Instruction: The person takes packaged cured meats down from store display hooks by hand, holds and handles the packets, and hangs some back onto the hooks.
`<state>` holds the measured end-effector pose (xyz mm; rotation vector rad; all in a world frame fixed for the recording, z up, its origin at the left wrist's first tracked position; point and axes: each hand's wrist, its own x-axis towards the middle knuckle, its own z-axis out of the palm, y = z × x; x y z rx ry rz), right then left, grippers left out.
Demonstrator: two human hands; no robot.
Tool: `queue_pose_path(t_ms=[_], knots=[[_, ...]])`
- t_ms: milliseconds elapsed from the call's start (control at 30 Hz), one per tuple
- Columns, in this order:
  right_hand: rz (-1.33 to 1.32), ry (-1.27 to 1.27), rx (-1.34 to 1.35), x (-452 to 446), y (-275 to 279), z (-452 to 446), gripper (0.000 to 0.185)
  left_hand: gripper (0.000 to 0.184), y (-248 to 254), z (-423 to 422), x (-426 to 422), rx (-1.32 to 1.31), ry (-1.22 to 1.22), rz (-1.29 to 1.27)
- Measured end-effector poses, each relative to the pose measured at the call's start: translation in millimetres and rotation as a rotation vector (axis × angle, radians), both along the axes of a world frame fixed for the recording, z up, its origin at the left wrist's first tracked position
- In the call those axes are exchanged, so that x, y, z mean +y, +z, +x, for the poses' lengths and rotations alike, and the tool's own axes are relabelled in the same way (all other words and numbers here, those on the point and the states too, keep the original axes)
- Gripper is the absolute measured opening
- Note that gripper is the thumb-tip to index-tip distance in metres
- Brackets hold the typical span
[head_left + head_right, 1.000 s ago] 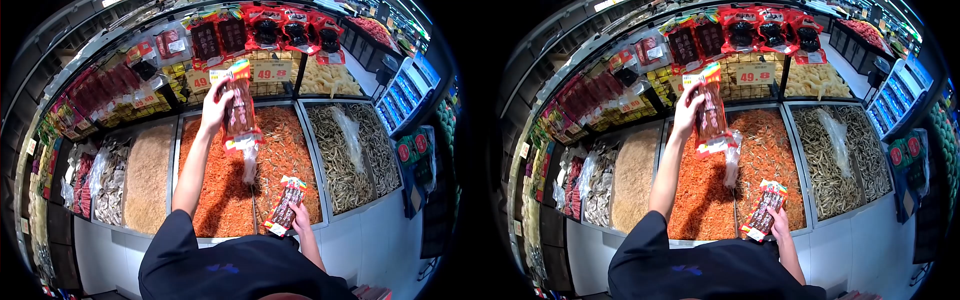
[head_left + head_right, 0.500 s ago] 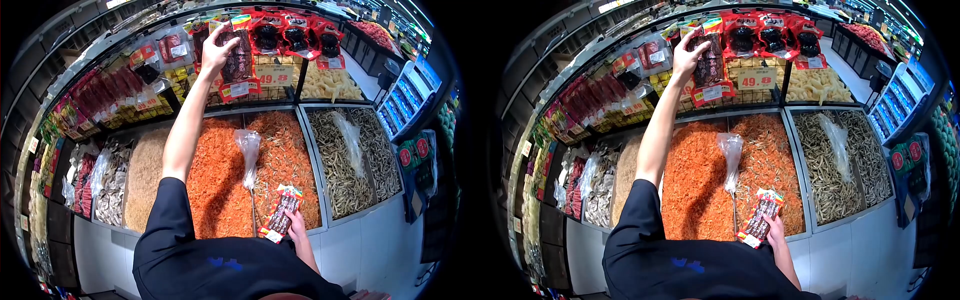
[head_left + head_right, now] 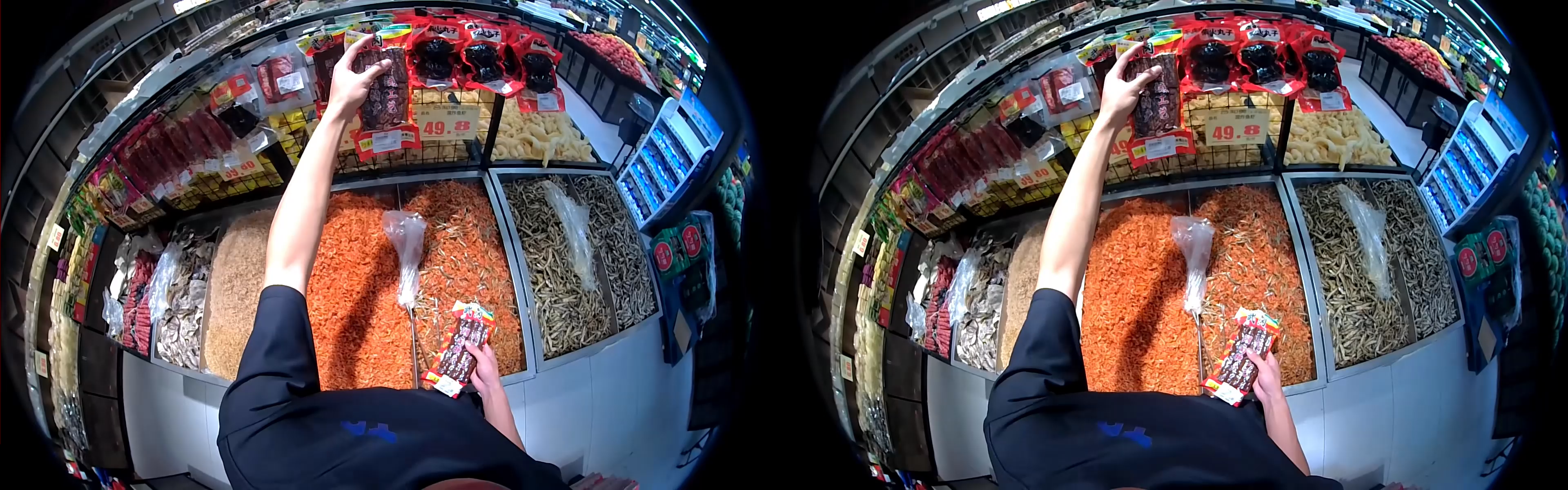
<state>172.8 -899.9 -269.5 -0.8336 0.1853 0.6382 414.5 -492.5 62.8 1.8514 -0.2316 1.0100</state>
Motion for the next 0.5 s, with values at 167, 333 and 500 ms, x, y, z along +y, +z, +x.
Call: queue_pose_path(t_ms=[167, 333, 500], knots=[[-0.027, -0.013, 0.041, -2, -10, -2, 0.028, 0.061, 0, 30, 14, 0.075, 0.052, -0.014], [-0.063, -0.016, 0.064, -4, -21, 0, 0.031, 0.056, -8, 80, 43, 0.074, 0.448, 0.346], [-0.050, -0.066, 0.076, -3, -12, 3, 0.030, 0.072, 4, 92, 32, 0.479, 0.785, 0.566]])
